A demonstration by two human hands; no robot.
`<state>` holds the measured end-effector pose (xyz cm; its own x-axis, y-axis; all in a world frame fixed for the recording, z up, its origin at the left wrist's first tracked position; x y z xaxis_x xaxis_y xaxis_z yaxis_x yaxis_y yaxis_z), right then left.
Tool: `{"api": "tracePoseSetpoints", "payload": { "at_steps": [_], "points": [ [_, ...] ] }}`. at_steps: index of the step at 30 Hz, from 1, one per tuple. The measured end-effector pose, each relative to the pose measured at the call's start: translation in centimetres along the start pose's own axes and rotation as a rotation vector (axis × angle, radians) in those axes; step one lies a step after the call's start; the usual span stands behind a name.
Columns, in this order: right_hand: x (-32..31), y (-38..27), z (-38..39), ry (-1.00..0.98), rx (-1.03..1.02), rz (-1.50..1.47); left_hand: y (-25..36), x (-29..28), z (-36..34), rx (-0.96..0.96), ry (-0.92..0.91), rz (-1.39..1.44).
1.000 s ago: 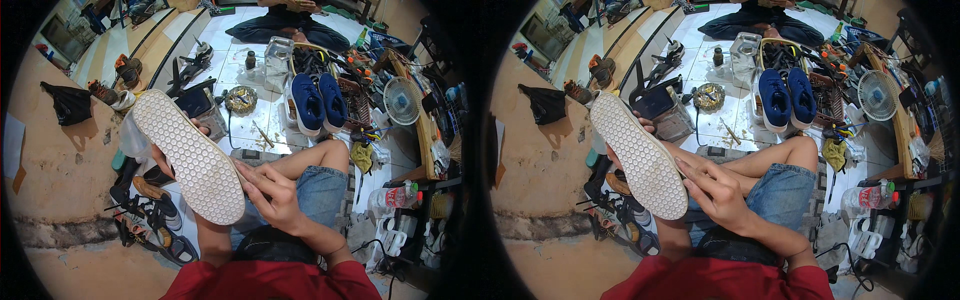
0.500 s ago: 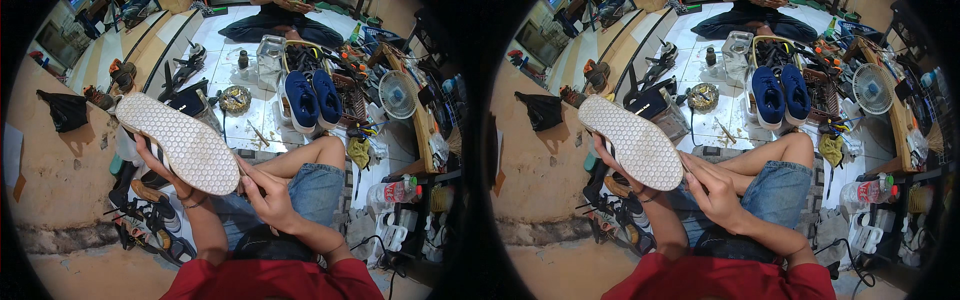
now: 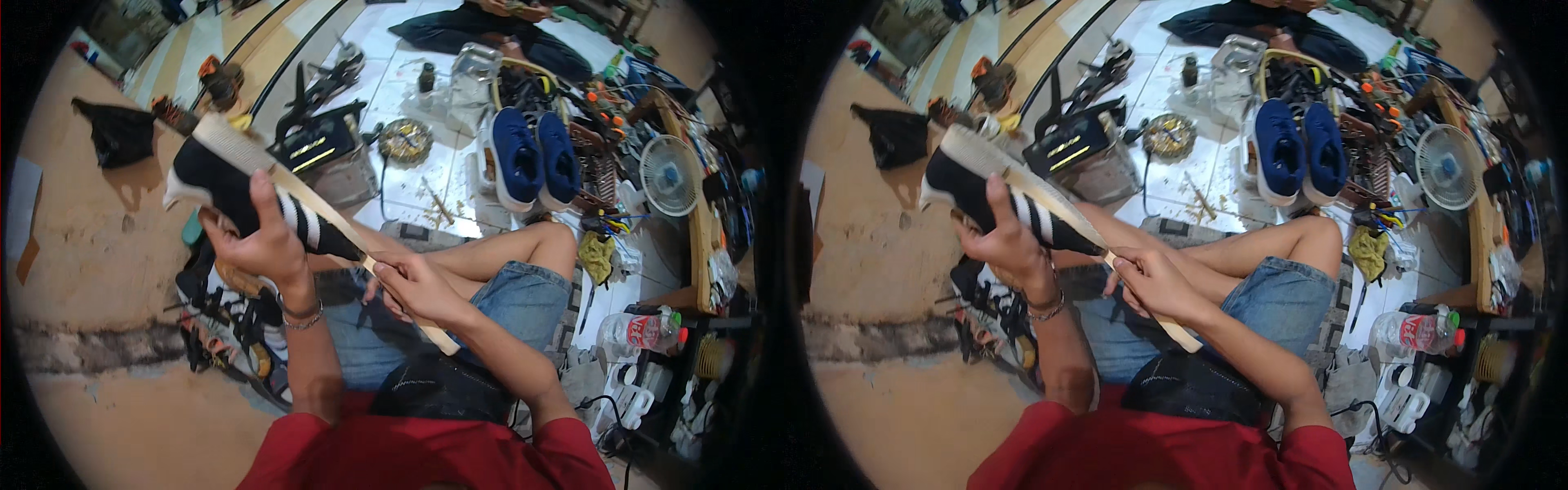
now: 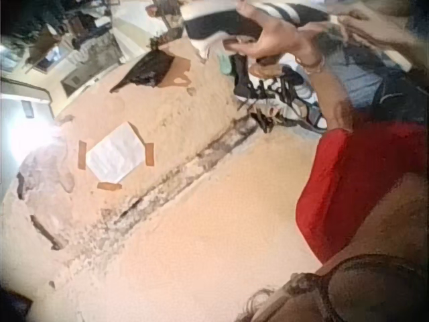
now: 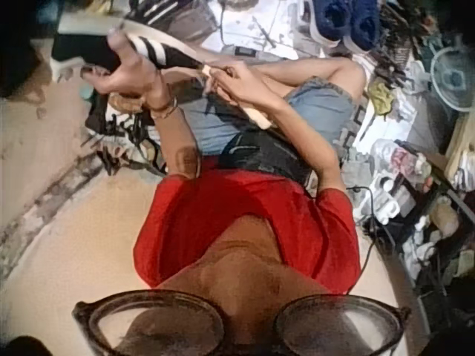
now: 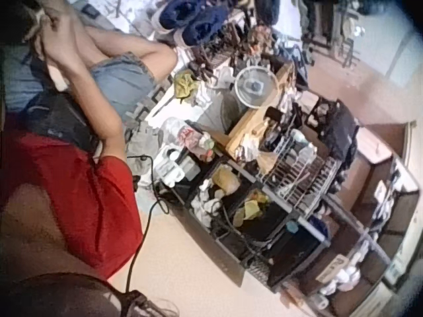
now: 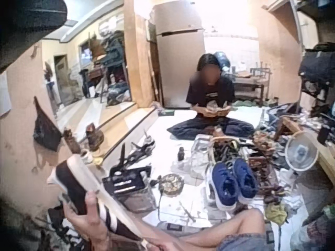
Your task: Applying a new sole or trimming to a sneaker.
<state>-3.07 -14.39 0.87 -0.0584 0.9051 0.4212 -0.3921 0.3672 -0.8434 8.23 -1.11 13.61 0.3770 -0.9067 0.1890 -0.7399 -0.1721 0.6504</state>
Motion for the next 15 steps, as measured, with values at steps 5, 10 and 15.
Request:
{"api": "tracePoseSetpoints", "payload": {
  "at_steps": [5, 10, 15],
  "points": [
    [2.4, 3.7, -2.7, -0.047, 0.1, 0.062, -4.0, -3.5, 0.8, 0.221, -0.208, -0.43],
    [2.9, 4.4, -3.2, -0.213, 0.137, 0.044, -7.1, -5.5, 1.8, 0.29, -0.292, -0.537],
    [2.6, 1.5, -3.4, -0.351, -0.001, 0.054, -9.1, -5.9, 2.1, 0.174, -0.321, -0.405]
  ]
}}
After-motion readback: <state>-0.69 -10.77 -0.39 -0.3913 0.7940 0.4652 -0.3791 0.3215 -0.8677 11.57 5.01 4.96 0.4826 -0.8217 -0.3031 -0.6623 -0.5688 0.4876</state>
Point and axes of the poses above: each hand's wrist, its own z-axis away from the middle knuckle, its own x-axis out of the palm, y = z × x, the point moved 6 cm from there along -z, towards the middle knuckle, and after that the axes turned 9 degrees about x, right-handed, at the moved point
